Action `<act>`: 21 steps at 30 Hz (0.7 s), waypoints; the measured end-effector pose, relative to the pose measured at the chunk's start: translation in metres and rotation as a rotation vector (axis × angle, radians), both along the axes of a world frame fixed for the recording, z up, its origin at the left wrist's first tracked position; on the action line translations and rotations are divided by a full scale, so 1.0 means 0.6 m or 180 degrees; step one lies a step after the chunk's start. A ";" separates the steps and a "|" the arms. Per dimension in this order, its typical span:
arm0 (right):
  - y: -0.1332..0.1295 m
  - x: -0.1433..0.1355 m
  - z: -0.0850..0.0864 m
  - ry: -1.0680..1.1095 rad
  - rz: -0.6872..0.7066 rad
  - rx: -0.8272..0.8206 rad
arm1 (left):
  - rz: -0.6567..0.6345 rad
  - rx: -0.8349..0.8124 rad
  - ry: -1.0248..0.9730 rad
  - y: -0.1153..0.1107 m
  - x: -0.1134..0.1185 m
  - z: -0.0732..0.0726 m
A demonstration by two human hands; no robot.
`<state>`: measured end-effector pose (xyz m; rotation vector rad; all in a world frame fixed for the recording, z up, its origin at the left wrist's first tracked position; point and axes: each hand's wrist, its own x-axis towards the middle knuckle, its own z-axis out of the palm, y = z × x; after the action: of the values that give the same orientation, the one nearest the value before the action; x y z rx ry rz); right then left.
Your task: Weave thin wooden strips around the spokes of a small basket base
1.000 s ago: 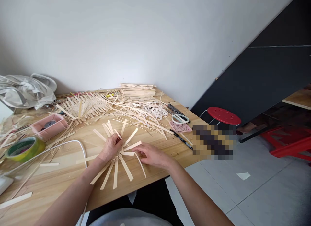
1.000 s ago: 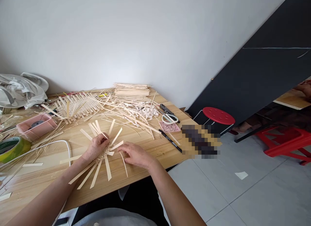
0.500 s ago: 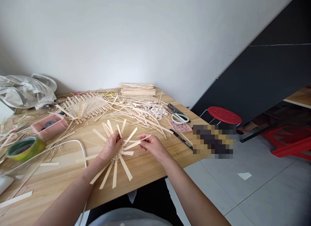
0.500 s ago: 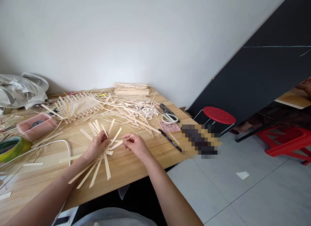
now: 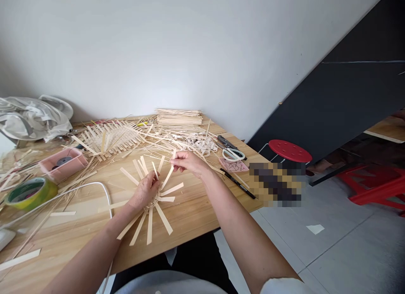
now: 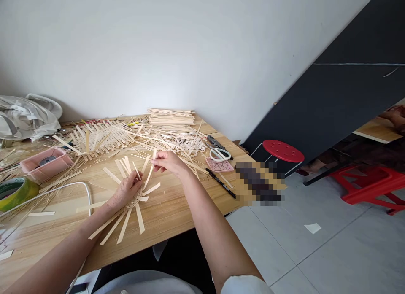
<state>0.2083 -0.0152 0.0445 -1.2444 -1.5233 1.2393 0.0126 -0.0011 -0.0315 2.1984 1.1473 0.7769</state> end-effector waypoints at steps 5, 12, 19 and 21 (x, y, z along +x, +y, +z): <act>-0.021 -0.038 0.063 -0.1151 0.0726 0.0885 | 0.0093 0.0044 0.0064 0.001 0.003 -0.002; -0.054 -0.103 0.090 -0.2524 0.0917 0.1944 | 0.0361 0.0422 0.0195 0.007 0.006 -0.015; 0.005 -0.103 0.108 -0.2487 0.0355 0.1342 | 0.0134 0.0134 0.0167 0.000 0.003 0.002; 0.009 -0.113 0.118 -0.2571 0.0608 0.1383 | 0.0135 0.0093 0.0084 0.000 0.003 0.001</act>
<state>0.1407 -0.0097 0.1153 -1.3867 -2.3728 0.4413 0.0144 -0.0012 -0.0308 2.2212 1.2061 0.7892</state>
